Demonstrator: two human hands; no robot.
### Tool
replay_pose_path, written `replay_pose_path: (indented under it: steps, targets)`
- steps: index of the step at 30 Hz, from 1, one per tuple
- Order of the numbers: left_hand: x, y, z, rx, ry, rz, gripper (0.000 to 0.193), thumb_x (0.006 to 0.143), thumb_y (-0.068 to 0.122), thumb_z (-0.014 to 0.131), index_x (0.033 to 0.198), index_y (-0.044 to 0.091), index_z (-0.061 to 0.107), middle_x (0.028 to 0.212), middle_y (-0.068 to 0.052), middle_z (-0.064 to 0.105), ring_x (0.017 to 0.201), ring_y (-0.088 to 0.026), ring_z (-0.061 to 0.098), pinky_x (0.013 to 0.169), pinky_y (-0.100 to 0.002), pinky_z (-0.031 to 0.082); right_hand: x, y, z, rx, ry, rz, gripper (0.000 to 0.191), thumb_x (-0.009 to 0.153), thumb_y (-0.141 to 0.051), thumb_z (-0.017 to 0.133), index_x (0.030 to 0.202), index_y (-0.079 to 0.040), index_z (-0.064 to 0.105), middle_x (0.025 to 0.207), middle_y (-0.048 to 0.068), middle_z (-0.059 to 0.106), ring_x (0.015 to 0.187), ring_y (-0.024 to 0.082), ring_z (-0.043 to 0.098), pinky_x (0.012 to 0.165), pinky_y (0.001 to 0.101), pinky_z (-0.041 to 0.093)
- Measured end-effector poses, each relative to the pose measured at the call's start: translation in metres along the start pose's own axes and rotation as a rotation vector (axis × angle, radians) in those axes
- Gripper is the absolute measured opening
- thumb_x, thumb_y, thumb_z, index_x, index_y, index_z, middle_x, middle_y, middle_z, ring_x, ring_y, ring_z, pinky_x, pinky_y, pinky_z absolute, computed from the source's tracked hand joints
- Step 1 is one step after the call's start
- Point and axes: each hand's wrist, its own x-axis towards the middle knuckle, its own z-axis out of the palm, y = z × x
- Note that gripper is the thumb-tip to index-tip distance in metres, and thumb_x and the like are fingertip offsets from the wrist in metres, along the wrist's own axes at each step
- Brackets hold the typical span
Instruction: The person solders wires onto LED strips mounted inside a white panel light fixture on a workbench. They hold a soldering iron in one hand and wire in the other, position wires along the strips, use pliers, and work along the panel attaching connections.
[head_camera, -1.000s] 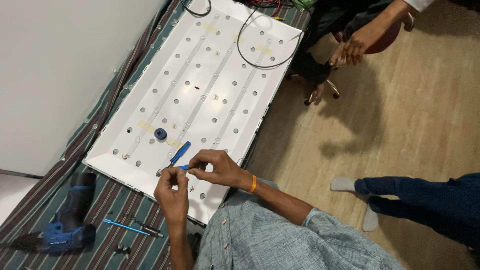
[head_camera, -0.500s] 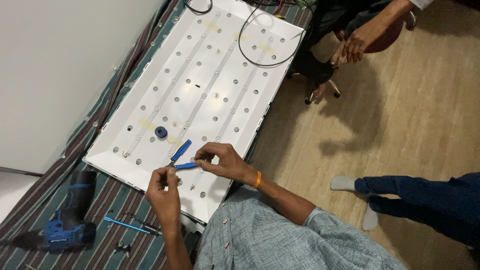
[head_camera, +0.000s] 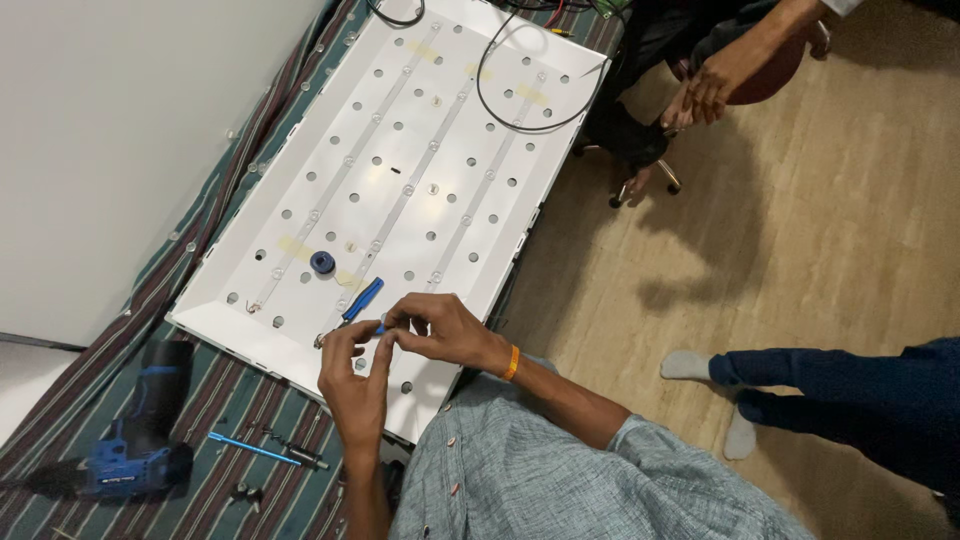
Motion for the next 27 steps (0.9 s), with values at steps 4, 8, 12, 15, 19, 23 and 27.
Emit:
replay_pose_path:
  steps: [4, 8, 12, 15, 19, 23, 27]
  targets:
    - [0.0, -0.001, 0.001, 0.091, 0.037, 0.104, 0.012, 0.094, 0.011, 0.072, 0.101, 0.001, 0.07, 0.098, -0.01, 0.069, 0.095, -0.026, 0.065, 0.086, -0.04, 0.049, -0.001, -0.005, 0.001, -0.074, -0.02, 0.037, 0.017, 0.091, -0.015, 0.072, 0.104, -0.004, 0.072, 0.08, 0.005, 0.068, 0.065, 0.013, 0.064, 0.057, 0.0292, 0.052]
    - [0.0, -0.008, 0.002, 0.074, 0.035, 0.075, 0.012, 0.094, 0.01, 0.071, 0.099, 0.0, 0.068, 0.096, -0.011, 0.067, 0.09, -0.025, 0.065, 0.081, -0.039, 0.05, -0.001, -0.007, 0.001, -0.082, -0.008, 0.009, 0.017, 0.091, -0.015, 0.072, 0.103, -0.005, 0.073, 0.081, 0.006, 0.068, 0.067, 0.014, 0.065, 0.058, 0.03, 0.052]
    - [-0.002, -0.011, 0.001, 0.055, 0.026, 0.005, 0.011, 0.094, 0.01, 0.07, 0.096, -0.001, 0.068, 0.091, -0.011, 0.067, 0.083, -0.023, 0.065, 0.075, -0.038, 0.051, -0.001, -0.006, 0.001, -0.105, -0.013, 0.027, 0.017, 0.091, -0.016, 0.074, 0.104, -0.005, 0.074, 0.083, 0.006, 0.068, 0.071, 0.014, 0.066, 0.06, 0.0309, 0.053]
    - [-0.003, -0.011, 0.001, 0.047, 0.032, -0.032, 0.012, 0.096, 0.011, 0.068, 0.095, -0.001, 0.068, 0.09, -0.011, 0.067, 0.08, -0.022, 0.065, 0.071, -0.037, 0.051, -0.001, -0.007, 0.001, -0.039, 0.02, -0.018, 0.017, 0.09, -0.014, 0.074, 0.105, -0.006, 0.074, 0.092, 0.005, 0.066, 0.079, 0.014, 0.067, 0.063, 0.0286, 0.057]
    - [-0.003, -0.011, 0.001, 0.009, 0.067, -0.004, 0.011, 0.096, 0.01, 0.067, 0.096, -0.001, 0.069, 0.09, -0.011, 0.068, 0.079, -0.022, 0.064, 0.075, -0.037, 0.051, -0.001, -0.009, 0.0, 0.012, 0.046, -0.085, 0.016, 0.09, -0.013, 0.074, 0.104, -0.005, 0.072, 0.1, 0.004, 0.065, 0.087, 0.013, 0.069, 0.07, 0.0272, 0.059]
    - [-0.002, -0.01, 0.0, 0.01, 0.092, 0.002, 0.011, 0.096, 0.008, 0.067, 0.093, -0.002, 0.067, 0.088, -0.012, 0.065, 0.081, -0.024, 0.063, 0.076, -0.037, 0.05, -0.001, -0.013, 0.003, 0.044, 0.039, -0.056, 0.015, 0.088, -0.012, 0.074, 0.1, -0.004, 0.071, 0.098, 0.004, 0.065, 0.082, 0.013, 0.069, 0.067, 0.0271, 0.056]
    - [-0.003, -0.009, 0.002, 0.028, 0.104, 0.044, 0.011, 0.097, 0.007, 0.066, 0.092, -0.003, 0.066, 0.088, -0.011, 0.064, 0.084, -0.025, 0.062, 0.078, -0.038, 0.049, -0.001, -0.014, 0.006, -0.02, 0.058, -0.017, 0.014, 0.086, -0.014, 0.075, 0.095, -0.005, 0.07, 0.092, 0.004, 0.064, 0.077, 0.013, 0.065, 0.065, 0.0269, 0.056]
